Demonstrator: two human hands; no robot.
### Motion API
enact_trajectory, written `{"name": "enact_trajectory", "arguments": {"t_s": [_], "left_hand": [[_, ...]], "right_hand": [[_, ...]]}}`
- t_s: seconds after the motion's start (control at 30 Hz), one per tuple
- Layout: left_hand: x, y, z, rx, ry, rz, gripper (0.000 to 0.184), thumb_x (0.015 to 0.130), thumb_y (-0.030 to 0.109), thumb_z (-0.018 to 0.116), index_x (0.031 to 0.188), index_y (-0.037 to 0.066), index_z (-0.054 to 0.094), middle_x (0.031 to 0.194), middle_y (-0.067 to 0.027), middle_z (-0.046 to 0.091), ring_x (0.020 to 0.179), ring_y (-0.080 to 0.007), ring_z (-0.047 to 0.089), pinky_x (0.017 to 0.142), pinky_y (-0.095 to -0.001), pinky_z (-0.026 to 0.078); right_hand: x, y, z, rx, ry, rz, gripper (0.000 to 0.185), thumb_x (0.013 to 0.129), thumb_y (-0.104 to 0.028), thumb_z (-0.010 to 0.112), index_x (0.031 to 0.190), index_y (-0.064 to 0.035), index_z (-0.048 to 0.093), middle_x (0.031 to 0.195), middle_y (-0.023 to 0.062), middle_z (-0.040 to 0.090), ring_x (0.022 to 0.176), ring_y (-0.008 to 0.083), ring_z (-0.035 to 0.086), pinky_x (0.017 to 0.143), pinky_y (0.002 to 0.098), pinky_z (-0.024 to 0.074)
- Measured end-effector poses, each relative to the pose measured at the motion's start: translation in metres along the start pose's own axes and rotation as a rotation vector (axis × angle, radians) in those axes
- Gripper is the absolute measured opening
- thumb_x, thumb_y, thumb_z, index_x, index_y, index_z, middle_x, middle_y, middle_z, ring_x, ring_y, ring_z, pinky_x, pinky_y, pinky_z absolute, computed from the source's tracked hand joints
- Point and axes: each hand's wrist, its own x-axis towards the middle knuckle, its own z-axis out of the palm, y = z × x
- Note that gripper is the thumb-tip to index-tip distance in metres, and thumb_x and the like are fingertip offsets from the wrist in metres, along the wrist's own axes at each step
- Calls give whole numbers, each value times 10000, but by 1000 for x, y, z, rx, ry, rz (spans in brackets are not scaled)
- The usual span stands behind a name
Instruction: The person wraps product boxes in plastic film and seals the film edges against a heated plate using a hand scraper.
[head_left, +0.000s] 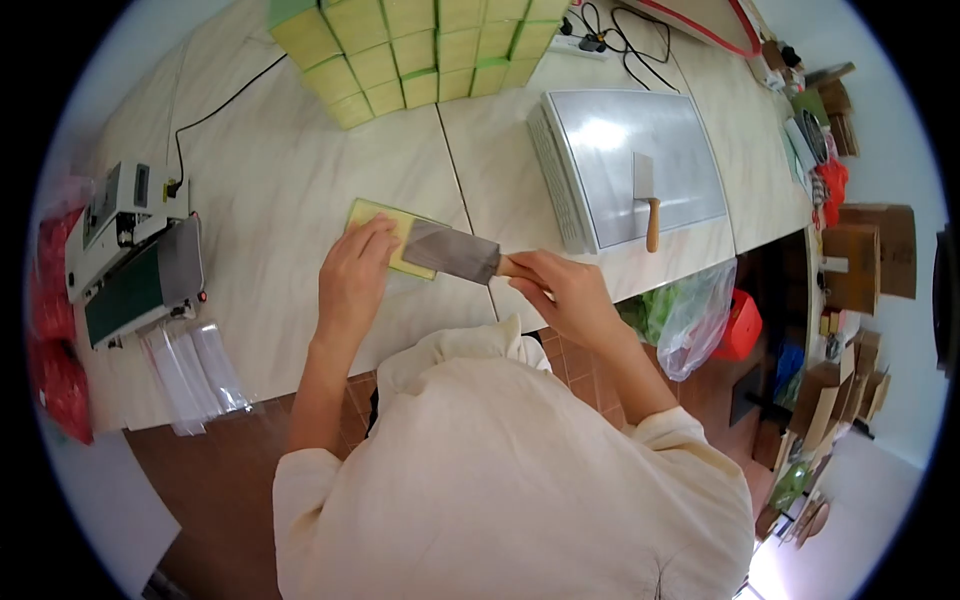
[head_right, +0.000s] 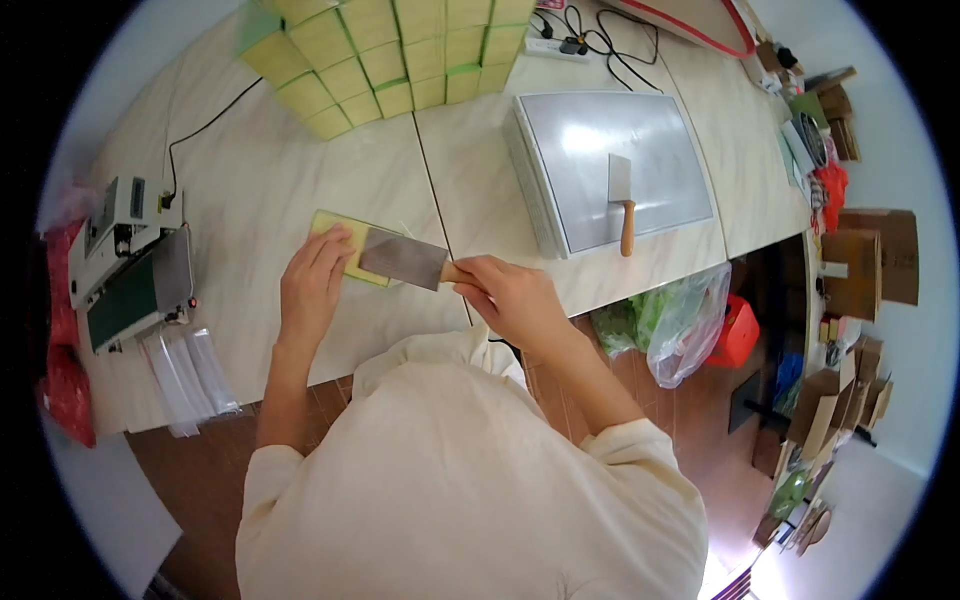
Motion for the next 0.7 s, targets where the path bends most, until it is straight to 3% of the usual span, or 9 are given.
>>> {"name": "enact_trajectory", "arguments": {"t_s": [0.07, 0.13, 0.23, 0.47, 0.53, 0.67, 0.7], "left_hand": [[-3, 0, -1, -13, 17, -53, 75, 826, 7, 655, 894, 22, 627, 1054, -65, 678, 982, -284, 642, 885, -383, 521], [-2, -2, 0, -37, 42, 20, 73, 819, 22, 669, 877, 26, 625, 1027, -67, 673, 959, -273, 641, 809, -368, 522], [-2, -2, -3, -43, 1, 15, 70, 818, 32, 672, 867, 32, 622, 997, -69, 664, 934, -262, 639, 779, -360, 523], [-8, -1, -14, -57, -48, -3, 37, 852, 41, 643, 883, 32, 628, 992, -73, 658, 918, -272, 635, 763, -360, 523], [-11, 3, -24, -220, -100, -205, 96, 910, 53, 584, 994, 18, 619, 1002, -88, 662, 929, -265, 644, 780, -349, 520], [-22, -9, -33, -386, -31, -339, 201, 955, 35, 502, 1143, 12, 569, 1001, -109, 664, 929, -256, 658, 826, -338, 508], [-24, -15, -35, -434, -21, -357, 255, 947, 16, 483, 1195, 17, 542, 1035, -118, 655, 977, -252, 646, 876, -339, 487]], "right_hand": [[-9, 1, -16, -7, -30, 12, 184, 866, -178, 696, 1005, -72, 637, 836, 68, 677, 675, 261, 653, 568, 343, 499], [-15, -1, -32, -18, -60, 20, 199, 866, -174, 702, 1017, -56, 646, 846, 85, 687, 679, 257, 665, 581, 329, 509], [-17, -1, -42, 93, -72, 250, 210, 881, -125, 692, 1057, -22, 640, 833, 143, 685, 658, 222, 667, 590, 288, 505], [4, -5, 23, -12, 170, 91, 196, 890, -129, 677, 1056, -37, 624, 852, 112, 684, 617, 236, 643, 565, 312, 501], [6, -11, 33, -11, 149, 89, 194, 884, -121, 681, 1053, -45, 624, 869, 104, 688, 619, 223, 650, 557, 315, 504], [8, -16, 48, -2, 190, -31, 194, 865, -98, 692, 1038, -49, 620, 852, 83, 688, 598, 211, 646, 534, 304, 498], [9, -19, 48, 17, 154, -7, 200, 878, -92, 683, 1060, -34, 622, 872, 111, 693, 651, 225, 670, 578, 306, 520]]}}
